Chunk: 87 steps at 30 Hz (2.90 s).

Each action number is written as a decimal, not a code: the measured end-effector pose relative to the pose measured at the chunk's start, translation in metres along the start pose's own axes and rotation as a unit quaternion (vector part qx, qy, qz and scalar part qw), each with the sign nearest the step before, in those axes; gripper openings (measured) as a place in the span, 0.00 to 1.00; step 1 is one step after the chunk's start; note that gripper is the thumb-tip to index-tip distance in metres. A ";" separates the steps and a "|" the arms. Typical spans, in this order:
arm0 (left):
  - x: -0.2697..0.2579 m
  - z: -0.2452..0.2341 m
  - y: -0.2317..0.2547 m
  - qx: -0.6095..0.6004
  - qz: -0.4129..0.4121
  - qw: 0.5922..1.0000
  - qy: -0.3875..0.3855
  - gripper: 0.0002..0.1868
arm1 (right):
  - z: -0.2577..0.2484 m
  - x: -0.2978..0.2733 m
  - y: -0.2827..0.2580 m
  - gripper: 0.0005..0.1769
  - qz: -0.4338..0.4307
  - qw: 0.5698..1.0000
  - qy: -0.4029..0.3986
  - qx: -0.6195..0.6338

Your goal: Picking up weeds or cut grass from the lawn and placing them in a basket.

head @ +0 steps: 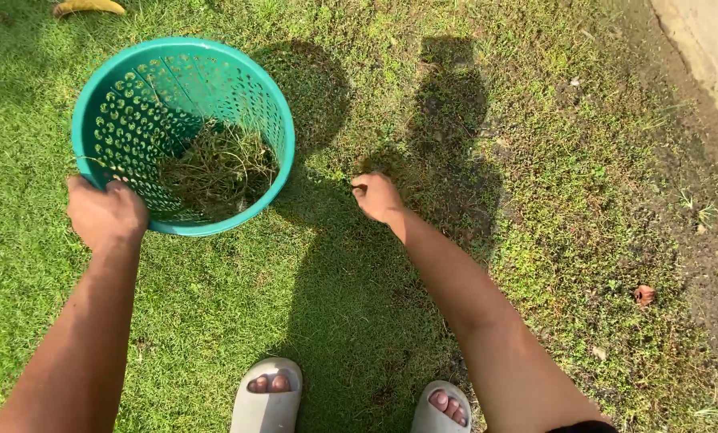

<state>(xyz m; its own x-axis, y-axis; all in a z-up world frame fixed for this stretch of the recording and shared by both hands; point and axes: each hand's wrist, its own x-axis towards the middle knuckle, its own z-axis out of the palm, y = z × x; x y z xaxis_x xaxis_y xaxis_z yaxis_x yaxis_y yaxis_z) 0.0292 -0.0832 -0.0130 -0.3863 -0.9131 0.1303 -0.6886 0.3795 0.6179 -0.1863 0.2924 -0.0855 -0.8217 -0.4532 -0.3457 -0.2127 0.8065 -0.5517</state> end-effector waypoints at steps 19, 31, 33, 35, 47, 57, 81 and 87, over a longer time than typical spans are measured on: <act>0.008 0.001 0.003 0.025 0.019 0.999 0.008 0.09 | 0.073 0.070 0.006 0.09 0.003 0.992 0.126 0.008; 0.003 -0.002 0.005 0.000 0.039 0.999 0.010 0.07 | 0.096 0.089 0.054 0.12 -0.072 0.988 0.132 0.014; 0.001 -0.007 0.009 0.019 0.008 1.000 -0.006 0.08 | 0.079 0.070 0.034 0.13 -0.025 0.995 0.073 0.064; -0.001 -0.008 0.012 0.013 0.003 1.000 -0.002 0.08 | 0.065 0.061 0.022 0.13 -0.016 0.989 0.078 0.126; -0.010 0.000 0.008 0.017 0.013 1.000 0.012 0.10 | -0.031 0.022 -0.039 0.08 -0.098 0.878 0.114 0.455; -0.038 -0.010 0.055 0.016 -0.006 0.999 -0.029 0.12 | -0.068 -0.016 -0.103 0.11 -0.236 0.797 0.236 0.503; 0.001 0.010 0.008 0.046 0.031 0.998 0.022 0.09 | 0.054 0.020 0.049 0.18 -0.012 1.000 0.017 -0.008; 0.000 -0.001 0.022 0.022 0.018 1.000 0.002 0.06 | 0.060 0.029 0.033 0.19 0.027 0.991 0.128 0.034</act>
<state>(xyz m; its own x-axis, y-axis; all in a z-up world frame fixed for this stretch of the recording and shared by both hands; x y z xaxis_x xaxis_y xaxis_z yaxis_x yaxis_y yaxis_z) 0.0150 -0.0750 0.0015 -0.4090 -0.8994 0.1542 -0.7012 0.4179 0.5777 -0.1853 0.2832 -0.1591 -0.9400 -0.2917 -0.1771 -0.1355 0.7953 -0.5909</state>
